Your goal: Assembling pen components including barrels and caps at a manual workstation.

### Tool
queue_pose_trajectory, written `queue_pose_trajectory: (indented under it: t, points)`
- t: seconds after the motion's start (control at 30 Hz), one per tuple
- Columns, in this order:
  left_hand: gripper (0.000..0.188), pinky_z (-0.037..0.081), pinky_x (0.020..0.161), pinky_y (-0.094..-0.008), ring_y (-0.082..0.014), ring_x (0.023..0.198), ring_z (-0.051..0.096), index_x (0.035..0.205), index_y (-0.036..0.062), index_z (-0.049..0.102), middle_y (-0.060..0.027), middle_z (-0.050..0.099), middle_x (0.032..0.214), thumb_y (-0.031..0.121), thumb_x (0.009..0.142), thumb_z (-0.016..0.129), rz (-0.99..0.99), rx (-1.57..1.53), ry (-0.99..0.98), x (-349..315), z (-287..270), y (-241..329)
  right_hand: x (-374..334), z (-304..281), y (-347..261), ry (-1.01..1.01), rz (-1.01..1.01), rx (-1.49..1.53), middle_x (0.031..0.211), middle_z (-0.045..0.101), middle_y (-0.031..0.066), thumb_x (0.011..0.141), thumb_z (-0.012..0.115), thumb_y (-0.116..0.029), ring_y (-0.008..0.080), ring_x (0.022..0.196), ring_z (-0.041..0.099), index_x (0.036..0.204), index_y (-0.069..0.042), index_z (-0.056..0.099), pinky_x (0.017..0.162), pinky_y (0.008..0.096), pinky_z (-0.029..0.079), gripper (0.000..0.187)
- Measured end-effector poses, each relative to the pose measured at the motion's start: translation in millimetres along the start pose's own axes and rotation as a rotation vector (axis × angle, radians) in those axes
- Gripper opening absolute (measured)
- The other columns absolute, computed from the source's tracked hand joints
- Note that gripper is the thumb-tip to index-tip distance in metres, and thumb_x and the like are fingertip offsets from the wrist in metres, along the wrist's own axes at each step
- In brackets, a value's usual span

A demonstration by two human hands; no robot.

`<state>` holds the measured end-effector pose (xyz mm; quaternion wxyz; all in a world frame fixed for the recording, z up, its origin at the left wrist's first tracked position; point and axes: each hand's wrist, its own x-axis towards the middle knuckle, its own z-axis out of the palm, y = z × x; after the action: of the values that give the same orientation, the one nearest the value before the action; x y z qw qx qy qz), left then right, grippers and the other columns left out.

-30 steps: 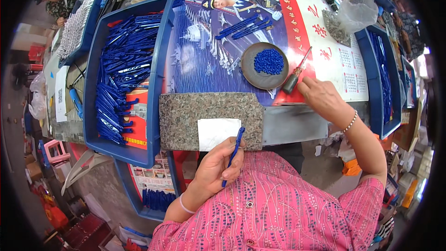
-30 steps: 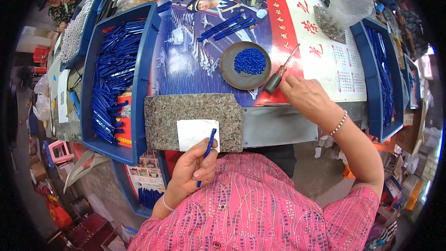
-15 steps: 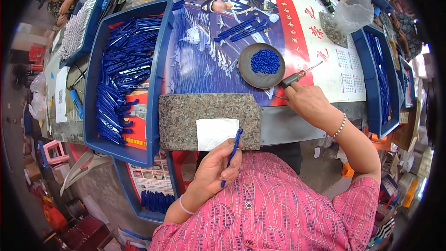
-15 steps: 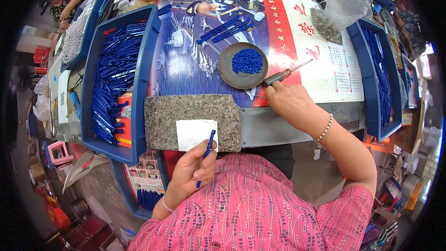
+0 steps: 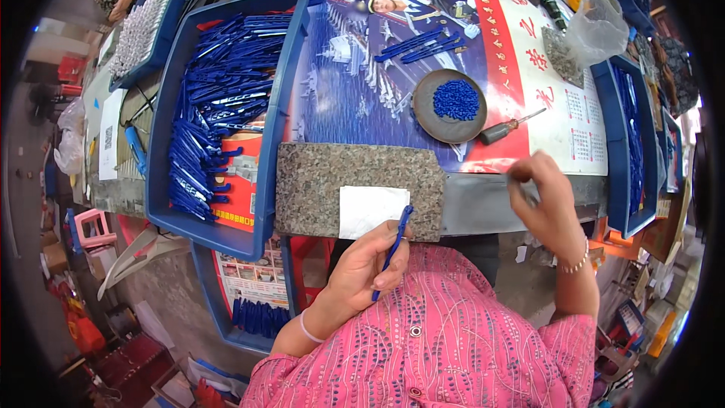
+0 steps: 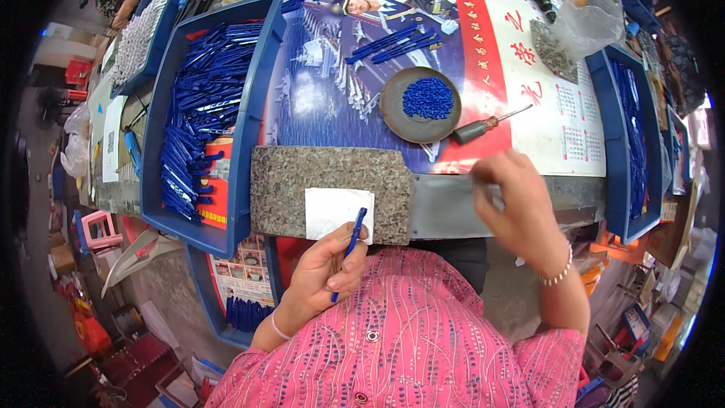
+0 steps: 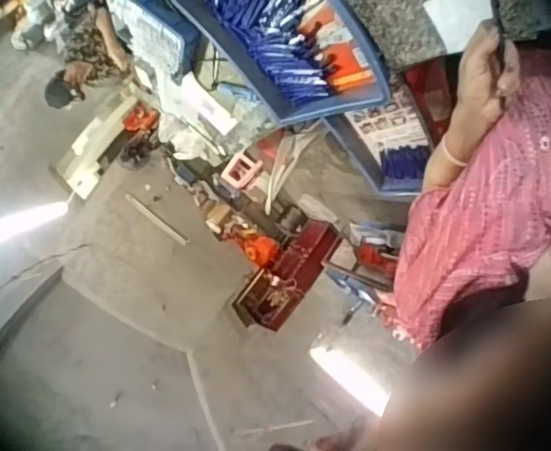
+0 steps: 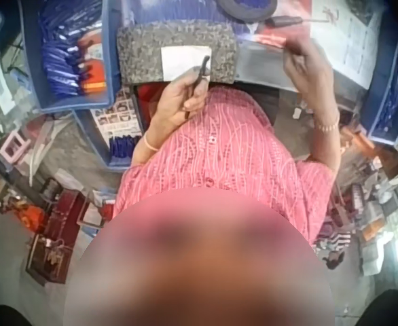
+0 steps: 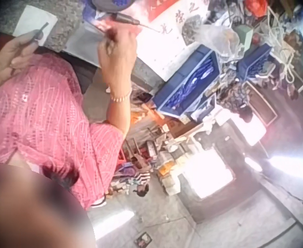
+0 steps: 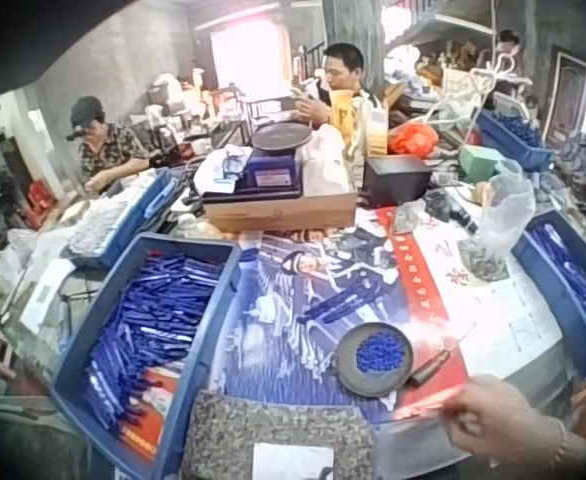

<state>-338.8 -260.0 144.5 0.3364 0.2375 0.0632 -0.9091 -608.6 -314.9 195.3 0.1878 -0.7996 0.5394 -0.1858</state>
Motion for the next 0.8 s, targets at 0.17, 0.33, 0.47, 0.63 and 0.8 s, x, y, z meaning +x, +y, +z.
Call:
queue_pose_trajectory:
  t: [0.17, 0.33, 0.47, 0.63, 0.8]
  points:
    - [0.023, 0.03, 0.036, -0.0202, -0.0068, 0.039, 0.036, 0.109, 0.0035, 0.046, -0.0031, 0.046, 0.068, 0.019, 0.096, 0.035, -0.045, -0.006, -0.04, 9.3, -1.0, -2.6, -30.9, 21.7, -56.7, -0.121, 0.31, 0.557, 0.082, 0.058, 0.0092, 0.08, 0.058, 0.002, 0.0131, 0.075, 0.058, 0.102, 0.0, 0.052, 0.065, 0.0234, 0.046, 0.023]
    - [0.019, 0.03, 0.036, -0.0198, -0.0074, 0.039, 0.037, 0.107, 0.006, 0.046, -0.0038, 0.048, 0.066, 0.018, 0.096, 0.035, -0.06, -0.05, -0.028, 6.1, 2.0, -3.0, -25.5, 39.8, -71.0, -0.149, 0.127, 0.485, 0.084, 0.059, 0.0136, 0.077, 0.059, 0.0, 0.0267, 0.071, 0.061, 0.1, -0.003, 0.056, 0.062, 0.0315, 0.048, 0.023]
    - [0.019, 0.03, 0.035, -0.0193, -0.0068, 0.039, 0.037, 0.107, 0.0065, 0.044, -0.0036, 0.049, 0.068, 0.019, 0.097, 0.034, -0.042, -0.062, -0.024, 2.8, 0.2, -3.9, -23.3, 43.7, -75.9, -0.109, 0.079, 0.477, 0.081, 0.058, 0.0128, 0.076, 0.059, -0.001, 0.029, 0.069, 0.06, 0.099, -0.004, 0.056, 0.059, 0.0341, 0.048, 0.024]
    - [0.019, 0.031, 0.035, -0.019, -0.0066, 0.039, 0.037, 0.106, 0.0065, 0.044, -0.0034, 0.049, 0.068, 0.019, 0.097, 0.034, -0.025, -0.024, -0.014, 2.0, 1.5, -3.7, -22.8, 40.4, -79.1, -0.122, 0.072, 0.408, 0.079, 0.058, 0.0107, 0.076, 0.059, -0.001, 0.0266, 0.064, 0.06, 0.1, -0.005, 0.057, 0.055, 0.0337, 0.047, 0.024]
    - [0.019, 0.032, 0.036, -0.0192, -0.0066, 0.039, 0.036, 0.106, 0.0063, 0.044, -0.0038, 0.048, 0.068, 0.019, 0.097, 0.033, -0.006, 0.04, -0.023, 3.1, 4.0, -2.8, -24.0, 41.7, -78.1, -0.147, 0.067, 0.345, 0.078, 0.059, 0.0094, 0.076, 0.06, -0.002, 0.0243, 0.061, 0.06, 0.1, -0.005, 0.057, 0.052, 0.0327, 0.047, 0.024]
